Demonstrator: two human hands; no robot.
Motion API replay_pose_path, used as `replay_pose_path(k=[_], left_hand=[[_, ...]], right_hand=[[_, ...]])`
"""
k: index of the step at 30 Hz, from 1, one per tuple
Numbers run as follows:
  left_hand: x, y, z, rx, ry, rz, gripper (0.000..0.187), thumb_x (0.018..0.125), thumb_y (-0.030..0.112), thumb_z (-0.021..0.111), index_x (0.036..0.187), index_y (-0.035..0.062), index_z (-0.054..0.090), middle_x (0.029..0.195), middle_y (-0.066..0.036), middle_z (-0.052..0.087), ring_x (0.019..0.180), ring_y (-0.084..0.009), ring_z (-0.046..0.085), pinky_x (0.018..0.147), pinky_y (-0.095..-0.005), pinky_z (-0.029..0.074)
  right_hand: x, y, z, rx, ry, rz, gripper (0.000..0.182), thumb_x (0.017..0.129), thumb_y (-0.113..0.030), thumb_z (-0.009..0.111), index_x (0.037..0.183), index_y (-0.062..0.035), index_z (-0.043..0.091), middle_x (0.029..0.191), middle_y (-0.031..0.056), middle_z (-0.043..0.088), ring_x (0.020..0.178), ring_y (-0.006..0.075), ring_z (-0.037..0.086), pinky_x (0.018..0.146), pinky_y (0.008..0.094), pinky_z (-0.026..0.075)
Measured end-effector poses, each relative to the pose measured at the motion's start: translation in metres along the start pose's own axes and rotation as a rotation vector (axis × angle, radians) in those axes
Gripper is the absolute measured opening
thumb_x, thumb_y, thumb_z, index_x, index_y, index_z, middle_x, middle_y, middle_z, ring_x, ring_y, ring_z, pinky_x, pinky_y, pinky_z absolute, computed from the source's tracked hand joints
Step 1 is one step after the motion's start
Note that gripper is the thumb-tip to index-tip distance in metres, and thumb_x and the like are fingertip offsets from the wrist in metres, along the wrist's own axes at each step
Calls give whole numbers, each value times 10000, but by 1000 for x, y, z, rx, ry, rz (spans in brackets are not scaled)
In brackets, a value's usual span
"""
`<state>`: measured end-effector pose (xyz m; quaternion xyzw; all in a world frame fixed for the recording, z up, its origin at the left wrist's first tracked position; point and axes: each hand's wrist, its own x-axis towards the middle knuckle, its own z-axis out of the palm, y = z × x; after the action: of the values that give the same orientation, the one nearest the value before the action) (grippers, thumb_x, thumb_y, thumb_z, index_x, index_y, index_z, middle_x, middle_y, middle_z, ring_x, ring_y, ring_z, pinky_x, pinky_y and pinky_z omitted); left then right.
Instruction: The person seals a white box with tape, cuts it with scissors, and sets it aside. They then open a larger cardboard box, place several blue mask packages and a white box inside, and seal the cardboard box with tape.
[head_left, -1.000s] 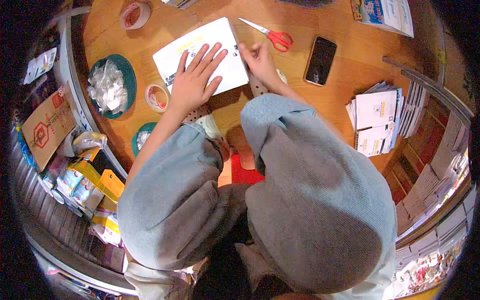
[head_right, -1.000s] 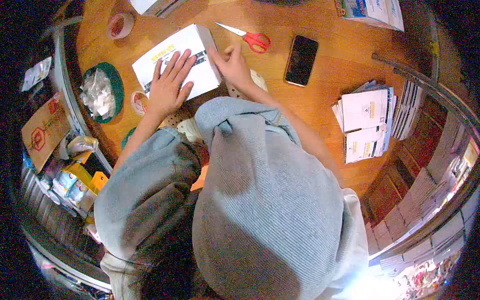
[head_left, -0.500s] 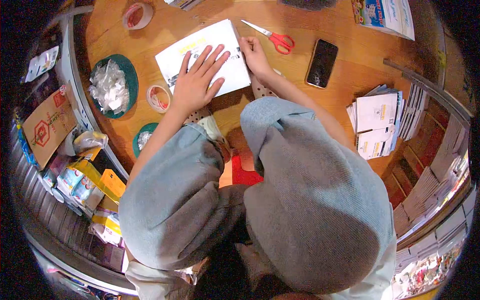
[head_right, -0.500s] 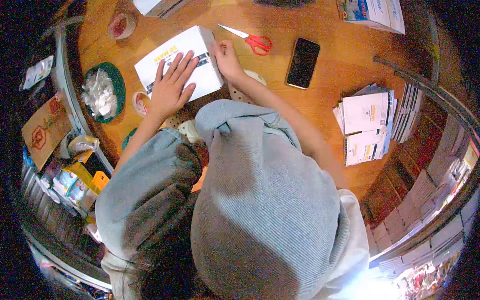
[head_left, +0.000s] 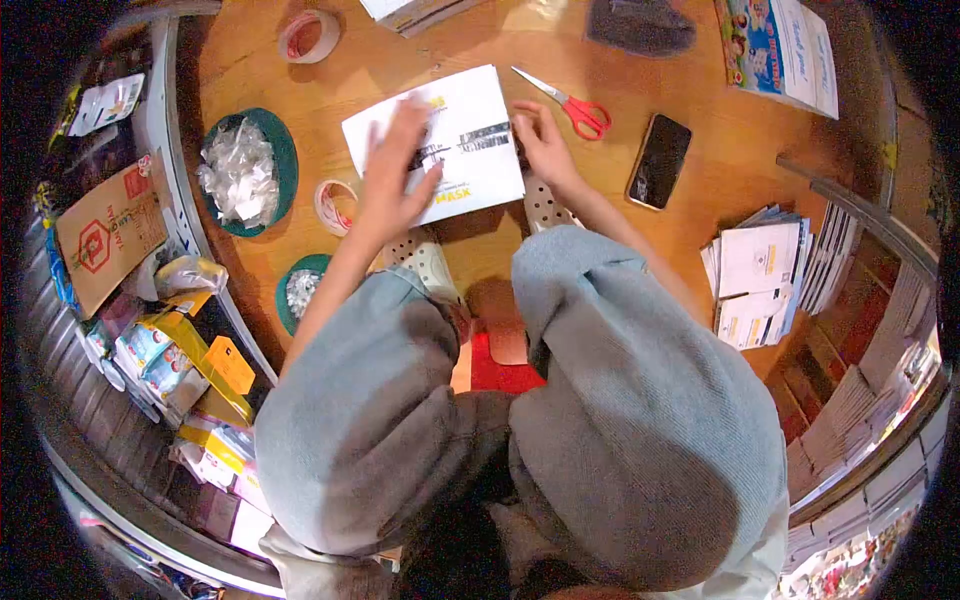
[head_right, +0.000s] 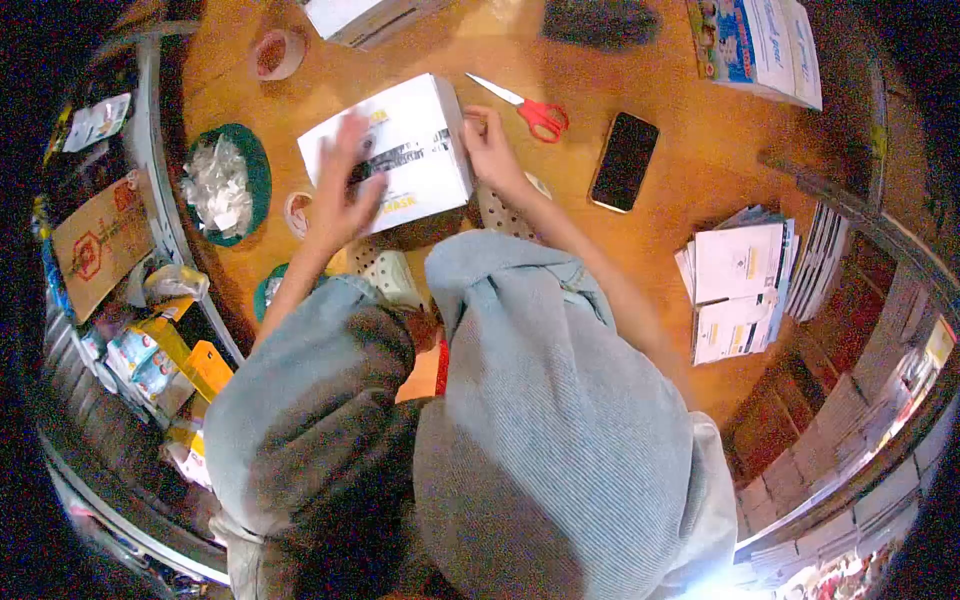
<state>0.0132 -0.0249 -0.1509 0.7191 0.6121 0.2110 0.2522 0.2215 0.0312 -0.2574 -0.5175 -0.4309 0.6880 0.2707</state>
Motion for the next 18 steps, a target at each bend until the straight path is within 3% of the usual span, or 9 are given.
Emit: replay_pose_path(k=[1,3,6,8,9,11,13,15,18], left_hand=[[-7,-12,-2,-31,137,-91,615,823,233,571,1362,95,310,1429,-158,262,1339,-314,208,1073,-468,126],[-15,-25,-25,-67,288,-230,640,828,256,586,1365,63,295,1420,-188,265,1323,-317,243,1070,-430,166],[-51,-62,-38,-541,-11,-682,682,833,252,604,1379,44,251,1391,-178,312,1276,-279,318,1049,-376,228],[-61,-37,-49,-776,-169,-913,706,836,256,609,1386,44,221,1361,-147,339,1241,-239,343,1032,-354,257],[-65,-27,-52,-893,-254,-1025,718,838,258,611,1389,43,206,1346,-131,352,1224,-220,355,1024,-343,272],[-71,-23,-53,-765,-175,-776,762,804,228,651,1388,45,196,1318,-107,366,1207,-204,365,1015,-329,286],[-65,-16,-58,-706,-99,-574,793,767,187,689,1382,50,207,1303,-92,368,1199,-199,369,1011,-322,294],[-44,10,-84,-716,-18,-419,810,727,137,723,1371,56,239,1301,-86,361,1201,-203,369,1014,-321,295],[-8,7,-107,-455,43,-312,768,708,82,727,1344,69,297,1315,-65,301,1224,-217,347,1011,-341,332]], right_hand=[[-9,-9,-3,7,-2,44,348,955,-323,406,1232,-112,396,950,27,534,829,108,511,711,246,427],[-19,-13,-14,70,-101,68,457,943,-334,419,1314,-78,345,1151,97,496,1031,182,475,885,303,375],[-36,-22,-14,74,-261,-7,548,931,-305,443,1367,-28,259,1341,153,351,1255,242,307,1029,330,238],[-42,-31,-7,60,-383,-64,632,922,-329,455,1395,-10,182,1440,172,206,1346,257,153,1085,342,123],[-46,-39,-5,-28,-378,-132,656,914,-341,466,1395,-4,174,1440,183,202,1343,268,164,1084,349,129],[-51,-69,0,-203,-368,-261,704,898,-367,488,1395,7,158,1438,206,192,1337,290,184,1082,362,142],[-38,-75,-7,-238,-362,-347,820,825,-368,598,1397,7,145,1424,233,207,1329,304,205,1076,367,161],[-37,-113,-10,-208,-383,-388,863,793,-352,642,1400,-1,139,1415,234,230,1322,305,226,1071,371,181],[-26,-154,-14,-173,-315,-391,868,765,-337,670,1390,6,174,1353,233,347,1268,317,330,1053,369,240]])
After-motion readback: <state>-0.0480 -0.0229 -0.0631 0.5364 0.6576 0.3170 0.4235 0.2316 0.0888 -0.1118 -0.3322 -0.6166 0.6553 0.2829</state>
